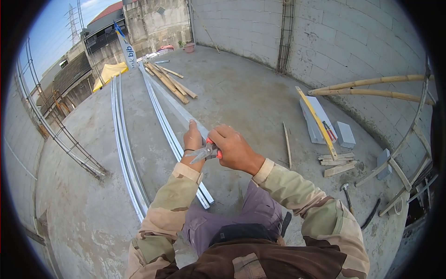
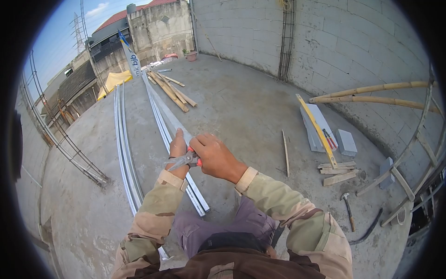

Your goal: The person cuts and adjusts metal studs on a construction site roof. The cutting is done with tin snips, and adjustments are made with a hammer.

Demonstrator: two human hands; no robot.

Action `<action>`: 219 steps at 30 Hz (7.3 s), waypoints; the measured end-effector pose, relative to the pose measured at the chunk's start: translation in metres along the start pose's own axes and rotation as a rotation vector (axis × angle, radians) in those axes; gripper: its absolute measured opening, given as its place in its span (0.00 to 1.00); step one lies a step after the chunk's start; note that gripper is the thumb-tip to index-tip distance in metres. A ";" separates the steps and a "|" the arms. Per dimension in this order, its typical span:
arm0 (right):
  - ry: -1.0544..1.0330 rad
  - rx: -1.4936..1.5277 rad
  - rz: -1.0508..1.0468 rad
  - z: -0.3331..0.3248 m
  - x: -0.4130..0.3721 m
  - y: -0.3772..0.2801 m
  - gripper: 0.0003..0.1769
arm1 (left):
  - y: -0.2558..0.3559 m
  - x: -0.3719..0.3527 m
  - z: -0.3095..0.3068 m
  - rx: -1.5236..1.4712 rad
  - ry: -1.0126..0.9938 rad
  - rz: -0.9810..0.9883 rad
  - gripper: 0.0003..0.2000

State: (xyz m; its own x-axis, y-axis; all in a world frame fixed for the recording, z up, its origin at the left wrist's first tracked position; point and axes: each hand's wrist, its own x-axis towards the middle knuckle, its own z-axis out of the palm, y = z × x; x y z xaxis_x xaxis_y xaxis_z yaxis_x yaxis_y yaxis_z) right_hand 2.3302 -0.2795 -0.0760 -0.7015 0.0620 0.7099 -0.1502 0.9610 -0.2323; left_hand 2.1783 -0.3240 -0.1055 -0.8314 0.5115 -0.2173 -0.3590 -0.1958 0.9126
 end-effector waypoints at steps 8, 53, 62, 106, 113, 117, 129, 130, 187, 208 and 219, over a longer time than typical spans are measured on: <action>-0.006 0.040 -0.026 0.006 -0.015 0.004 0.21 | -0.015 -0.006 -0.011 0.043 0.032 -0.036 0.29; -0.335 1.470 1.626 0.611 0.026 0.005 0.18 | -0.212 -0.028 -0.393 1.165 0.449 -0.464 0.31; -0.411 1.347 1.762 0.648 0.032 -0.043 0.11 | -0.192 -0.066 -0.412 1.279 0.609 -0.585 0.23; -0.627 0.682 1.495 0.413 -0.092 0.096 0.07 | -0.277 -0.030 -0.694 1.179 0.775 -0.702 0.22; -0.214 0.686 1.734 0.363 -0.155 0.095 0.09 | -0.246 0.015 -0.602 1.113 1.070 0.082 0.18; -0.422 0.242 1.401 0.428 -0.178 0.079 0.22 | -0.206 0.028 -0.458 0.637 0.664 0.104 0.14; -0.650 0.300 1.524 0.458 -0.245 0.104 0.41 | -0.433 0.101 -0.285 0.796 0.301 -0.697 0.30; -0.643 0.306 1.534 0.459 -0.246 0.110 0.41 | -0.453 0.101 -0.284 1.013 0.370 -0.684 0.32; 0.535 2.001 1.753 0.245 -0.269 0.169 0.19 | 0.126 -0.013 -0.056 -0.793 -0.355 -0.287 0.25; 0.602 2.037 1.778 0.249 -0.269 0.177 0.18 | 0.094 -0.038 -0.106 -1.675 -0.561 -0.307 0.12; 0.574 2.021 1.814 0.256 -0.265 0.178 0.16 | 0.069 -0.033 -0.155 -1.652 -0.676 -0.021 0.02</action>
State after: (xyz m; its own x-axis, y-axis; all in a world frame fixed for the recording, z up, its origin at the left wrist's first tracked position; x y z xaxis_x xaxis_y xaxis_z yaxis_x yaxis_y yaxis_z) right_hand 2.3114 -0.1939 -0.4755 -0.7325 0.2819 -0.6196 -0.2760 -0.9550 -0.1083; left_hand 2.1147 -0.4843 -0.0888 -0.6723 0.6622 0.3308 -0.7305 -0.5211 -0.4415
